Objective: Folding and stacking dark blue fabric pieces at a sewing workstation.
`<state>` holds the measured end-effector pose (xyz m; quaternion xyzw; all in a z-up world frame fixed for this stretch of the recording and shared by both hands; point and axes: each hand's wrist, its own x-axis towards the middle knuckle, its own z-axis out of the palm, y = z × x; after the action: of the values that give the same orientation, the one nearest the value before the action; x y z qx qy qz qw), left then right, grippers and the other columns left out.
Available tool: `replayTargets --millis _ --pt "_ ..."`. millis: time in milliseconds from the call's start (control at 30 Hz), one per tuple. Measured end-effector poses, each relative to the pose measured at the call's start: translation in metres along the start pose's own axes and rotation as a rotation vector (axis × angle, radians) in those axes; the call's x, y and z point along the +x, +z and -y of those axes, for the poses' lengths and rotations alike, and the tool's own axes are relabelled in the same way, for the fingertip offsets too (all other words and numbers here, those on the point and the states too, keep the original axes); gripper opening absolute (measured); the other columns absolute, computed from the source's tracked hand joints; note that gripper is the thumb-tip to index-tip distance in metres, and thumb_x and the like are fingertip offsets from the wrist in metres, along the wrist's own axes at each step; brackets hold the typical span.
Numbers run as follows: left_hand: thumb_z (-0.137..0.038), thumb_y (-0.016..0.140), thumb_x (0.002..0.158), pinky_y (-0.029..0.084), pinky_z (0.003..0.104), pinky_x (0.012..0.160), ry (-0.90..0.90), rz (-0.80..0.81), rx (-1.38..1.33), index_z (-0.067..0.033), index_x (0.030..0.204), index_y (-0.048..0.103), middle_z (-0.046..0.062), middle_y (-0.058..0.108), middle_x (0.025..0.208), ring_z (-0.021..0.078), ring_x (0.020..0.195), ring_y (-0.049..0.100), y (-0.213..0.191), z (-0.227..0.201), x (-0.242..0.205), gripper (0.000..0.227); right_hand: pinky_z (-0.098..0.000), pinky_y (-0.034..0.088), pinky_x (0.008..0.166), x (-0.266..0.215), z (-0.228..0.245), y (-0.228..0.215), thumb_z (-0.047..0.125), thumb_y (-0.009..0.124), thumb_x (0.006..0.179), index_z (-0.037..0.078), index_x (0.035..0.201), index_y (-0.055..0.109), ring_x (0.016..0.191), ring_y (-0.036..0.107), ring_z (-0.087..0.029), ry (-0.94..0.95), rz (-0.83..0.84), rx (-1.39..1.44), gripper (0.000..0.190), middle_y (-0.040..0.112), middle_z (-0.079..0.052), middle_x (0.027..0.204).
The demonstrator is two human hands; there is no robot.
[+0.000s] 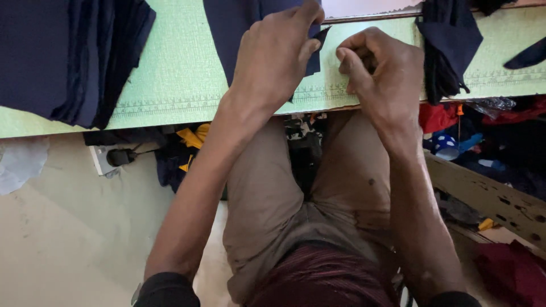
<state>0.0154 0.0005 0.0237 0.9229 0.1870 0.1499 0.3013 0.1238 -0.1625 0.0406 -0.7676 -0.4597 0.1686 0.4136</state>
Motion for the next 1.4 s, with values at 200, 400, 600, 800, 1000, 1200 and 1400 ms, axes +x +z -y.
replayTargets --millis 200,400,600,800,1000,1200,1400 --pt "-0.011 0.08 0.091 0.039 0.06 0.049 0.101 -0.022 0.04 -0.0132 0.115 0.049 0.012 0.075 0.1 0.0537 0.078 0.065 0.003 0.006 0.001 0.039 -0.0316 0.043 0.058 -0.004 -0.002 0.003 0.001 0.071 0.111 -0.004 0.101 0.074 0.069 0.062 -0.016 -0.132 0.001 -0.101 0.012 0.071 -0.011 0.082" --pt "0.0 0.079 0.09 0.041 0.047 0.054 0.09 -0.077 -0.1 -0.009 0.114 0.053 0.006 0.063 0.067 0.0369 0.065 0.065 0.003 0.007 0.0 0.036 -0.0421 0.051 0.068 -0.011 -0.006 0.009 0.001 0.068 0.114 -0.004 0.113 0.076 0.081 0.064 -0.03 -0.247 -0.028 -0.192 0.009 0.068 -0.018 0.097" --pt "-0.002 0.079 0.095 0.039 0.045 0.058 0.126 -0.104 -0.213 -0.0126 0.117 0.05 0.002 0.066 0.072 0.0312 0.065 0.065 0.009 0.014 -0.002 0.038 -0.0412 0.044 0.063 -0.013 -0.008 0.011 -0.005 0.073 0.11 -0.004 0.122 0.076 0.078 0.058 -0.029 -0.252 -0.017 -0.19 0.012 0.061 -0.016 0.097" --pt "0.0 0.079 0.096 0.038 0.046 0.055 0.125 -0.091 -0.222 -0.0139 0.118 0.047 0.005 0.065 0.072 0.0308 0.062 0.064 0.006 0.012 -0.004 0.041 -0.0394 0.053 0.065 -0.014 -0.015 0.014 -0.008 0.077 0.107 -0.004 0.122 0.077 0.084 0.065 -0.029 -0.279 -0.034 -0.223 0.015 0.062 -0.016 0.097" --pt "-0.006 0.082 0.087 0.036 0.054 0.052 0.063 -0.109 -0.048 -0.0135 0.11 0.049 0.009 0.066 0.084 0.043 0.074 0.063 0.008 0.008 0.0 0.041 -0.0468 0.029 0.055 -0.022 -0.021 0.024 0.003 0.07 0.113 -0.001 0.125 0.072 0.07 0.046 -0.03 -0.328 0.013 -0.408 0.012 0.051 -0.013 0.096" --pt "-0.011 0.088 0.084 0.045 0.055 0.047 0.029 -0.189 0.129 -0.012 0.113 0.051 0.009 0.067 0.107 0.0474 0.073 0.067 0.022 0.0 -0.004 0.047 -0.0406 0.032 0.051 -0.027 -0.025 0.028 -0.001 0.077 0.108 0.003 0.124 0.074 0.067 0.044 -0.027 -0.365 -0.033 -0.506 0.017 0.05 -0.012 0.091" --pt "0.001 0.071 0.088 0.043 0.042 0.071 0.301 -0.412 0.484 -0.0038 0.095 0.061 0.012 0.053 0.112 0.029 0.086 0.05 0.032 -0.002 -0.016 0.013 -0.0407 0.038 0.059 -0.025 -0.018 0.027 -0.003 0.074 0.108 -0.001 0.108 0.075 0.069 0.047 -0.028 -0.39 -0.079 -0.474 0.002 0.05 -0.012 0.089"
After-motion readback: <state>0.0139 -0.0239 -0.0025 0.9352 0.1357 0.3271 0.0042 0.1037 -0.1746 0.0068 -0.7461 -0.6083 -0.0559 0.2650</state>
